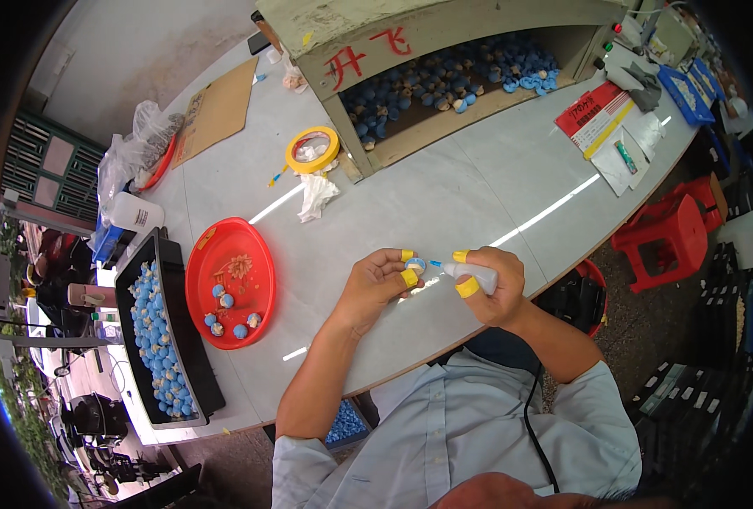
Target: The person assembles small yellow and blue plastic parts by hand, joining them with glue from a bottle.
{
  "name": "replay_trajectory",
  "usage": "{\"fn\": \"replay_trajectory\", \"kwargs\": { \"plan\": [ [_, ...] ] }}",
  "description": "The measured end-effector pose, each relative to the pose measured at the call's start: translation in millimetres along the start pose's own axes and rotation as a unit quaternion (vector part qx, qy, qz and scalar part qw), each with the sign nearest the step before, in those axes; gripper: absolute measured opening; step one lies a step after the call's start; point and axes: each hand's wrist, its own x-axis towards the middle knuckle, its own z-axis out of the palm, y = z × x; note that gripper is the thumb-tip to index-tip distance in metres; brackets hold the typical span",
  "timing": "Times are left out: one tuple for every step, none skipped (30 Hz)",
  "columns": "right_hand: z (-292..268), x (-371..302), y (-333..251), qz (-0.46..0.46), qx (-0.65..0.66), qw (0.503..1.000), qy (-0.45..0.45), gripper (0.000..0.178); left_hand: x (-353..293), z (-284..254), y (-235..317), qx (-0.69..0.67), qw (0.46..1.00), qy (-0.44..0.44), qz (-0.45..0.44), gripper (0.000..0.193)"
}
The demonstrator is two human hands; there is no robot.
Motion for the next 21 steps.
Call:
{"fn": "replay_trajectory", "kwargs": {
  "plan": [
    [1.1, 0.0, -1.1, 0.012, 0.011, 1.0, 0.012, 0.021, 0.4, 0.4, -2.4, -0.01, 1.0, -0.003, 0.01, 0.035],
    [2.3, -0.6, -1.3, 0.01, 0.013, 1.0, 0.011, 0.021, 0.3, 1.4, -4.0, -0.02, 1.0, -0.005, 0.02, 0.035],
    [3.8, -1.5, -1.0, 0.002, 0.008, 1.0, 0.015, 0.02, 0.1, 3.0, -3.5, -0.021, 1.0, -0.003, 0.022, 0.035],
    [5.1, -2.6, -0.4, -0.005, 0.004, 1.0, 0.019, 0.02, 0.0, 5.1, -1.5, -0.021, 0.999, -0.005, 0.035, 0.035],
    [5.5, -4.9, 0.5, -0.006, 0.005, 1.0, 0.017, 0.02, 0.2, 5.9, -0.3, -0.022, 0.999, -0.007, 0.047, 0.035],
    [5.5, -7.5, 1.6, -0.002, 0.002, 1.0, 0.003, 0.02, 0.6, 4.9, -0.3, -0.023, 0.999, -0.006, 0.048, 0.035],
    [5.7, -8.6, 2.2, 0.003, -0.002, 1.0, -0.011, 0.021, 1.2, 3.8, -0.8, -0.014, 0.999, -0.012, 0.051, 0.034],
    [6.5, -7.5, 1.3, 0.003, -0.001, 1.0, -0.013, 0.021, 1.2, 3.3, -1.2, -0.005, 0.998, -0.018, 0.054, 0.034],
    [7.8, -5.7, 0.1, -0.004, 0.001, 1.0, -0.013, 0.021, 0.8, 3.3, -1.1, -0.006, 0.998, -0.017, 0.054, 0.034],
    [8.3, -4.8, -0.8, -0.01, 0.003, 1.0, -0.013, 0.021, 0.2, 3.3, -0.7, -0.003, 0.999, -0.016, 0.052, 0.034],
    [8.5, -4.9, -0.5, -0.01, 0.003, 1.0, -0.014, 0.021, 0.1, 2.9, -0.2, 0.001, 0.999, -0.014, 0.05, 0.034],
    [8.3, -5.5, -0.1, -0.001, 0.002, 1.0, -0.026, 0.021, 0.2, 2.6, -0.3, 0.0, 0.999, -0.013, 0.05, 0.034],
    [8.4, -5.9, 0.3, 0.009, 0.001, 0.999, -0.038, 0.021, 0.4, 2.4, -0.5, -0.001, 0.999, -0.015, 0.051, 0.034],
    [9.2, -5.8, 0.6, 0.009, 0.001, 0.999, -0.038, 0.021, 0.3, 2.3, -0.7, -0.001, 0.999, -0.018, 0.051, 0.034],
    [10.6, -5.2, 1.1, 0.003, 0.003, 0.999, -0.034, 0.021, 0.4, 2.2, -0.9, -0.002, 0.999, -0.018, 0.05, 0.034],
    [11.6, -4.7, 1.5, -0.003, 0.005, 1.0, -0.029, 0.021, 0.4, 2.1, -0.9, 0.001, 0.999, -0.018, 0.049, 0.034],
    [11.7, -4.1, 1.6, -0.002, 0.005, 1.0, -0.029, 0.021, 0.5, 1.9, -1.0, 0.003, 0.999, -0.018, 0.048, 0.034],
    [11.6, -3.5, 1.2, -0.005, 0.003, 1.0, -0.029, 0.021, 0.5, 2.0, -1.0, 0.003, 0.999, -0.018, 0.047, 0.034],
    [11.7, -3.4, 1.1, -0.009, 0.001, 1.0, -0.03, 0.021, 0.3, 2.2, -0.9, 0.004, 0.999, -0.016, 0.046, 0.034],
    [11.9, -3.3, 1.3, -0.008, 0.0, 1.0, -0.03, 0.021, 0.5, 2.5, -0.8, 0.004, 0.999, -0.014, 0.046, 0.034],
    [12.2, -3.3, 1.4, -0.008, 0.001, 1.0, -0.023, 0.021, 0.7, 2.6, -1.1, 0.004, 0.999, -0.014, 0.046, 0.034]
  ]
}}
